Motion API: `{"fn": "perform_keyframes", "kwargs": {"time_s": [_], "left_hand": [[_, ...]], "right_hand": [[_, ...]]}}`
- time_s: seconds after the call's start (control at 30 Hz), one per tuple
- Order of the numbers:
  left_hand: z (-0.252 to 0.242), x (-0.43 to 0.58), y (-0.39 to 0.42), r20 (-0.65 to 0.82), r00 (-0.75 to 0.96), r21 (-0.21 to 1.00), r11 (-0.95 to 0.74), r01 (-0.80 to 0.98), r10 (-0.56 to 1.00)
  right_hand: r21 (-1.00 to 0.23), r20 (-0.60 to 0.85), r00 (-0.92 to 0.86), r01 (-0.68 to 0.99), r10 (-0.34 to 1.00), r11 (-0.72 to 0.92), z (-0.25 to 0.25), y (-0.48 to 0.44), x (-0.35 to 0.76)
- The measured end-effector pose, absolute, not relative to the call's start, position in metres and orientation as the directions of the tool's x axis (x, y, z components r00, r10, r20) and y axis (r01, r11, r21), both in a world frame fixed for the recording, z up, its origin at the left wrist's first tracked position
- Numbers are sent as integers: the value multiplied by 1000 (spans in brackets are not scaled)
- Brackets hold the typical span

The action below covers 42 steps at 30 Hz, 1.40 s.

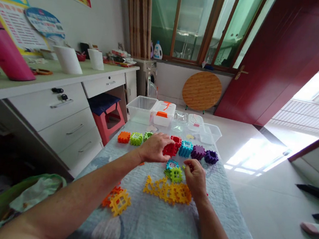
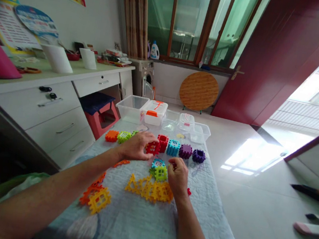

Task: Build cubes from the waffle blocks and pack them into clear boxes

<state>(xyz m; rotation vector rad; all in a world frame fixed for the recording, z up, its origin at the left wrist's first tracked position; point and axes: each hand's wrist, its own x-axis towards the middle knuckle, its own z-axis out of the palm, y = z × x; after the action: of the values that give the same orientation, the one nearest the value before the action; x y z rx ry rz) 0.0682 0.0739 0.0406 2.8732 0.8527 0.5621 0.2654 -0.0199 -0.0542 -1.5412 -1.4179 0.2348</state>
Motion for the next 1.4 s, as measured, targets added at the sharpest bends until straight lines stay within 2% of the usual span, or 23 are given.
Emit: {"fn": "perform_keyframes", "kwargs": {"time_s": [0.13, 0.33, 1.03, 1.4], "left_hand": [[52, 97, 103, 305, 741, 169, -800, 576, 599], [39, 120, 130, 242, 719, 146, -757, 637, 652], [20, 118, 148, 125, 741, 130, -752, 647, 659], [19, 116, 150, 154, 738, 152, -754, 639, 657]], "right_hand": [[-751, 452, 306, 637, 838, 173, -56, -20, 267], [-750, 459, 306, 637, 834, 179, -55, -19, 267], [-747, 465, 289, 636, 837, 195, -56, -18, 266], [-752, 465, 302, 631, 832, 192, -58, -18, 266]]}}
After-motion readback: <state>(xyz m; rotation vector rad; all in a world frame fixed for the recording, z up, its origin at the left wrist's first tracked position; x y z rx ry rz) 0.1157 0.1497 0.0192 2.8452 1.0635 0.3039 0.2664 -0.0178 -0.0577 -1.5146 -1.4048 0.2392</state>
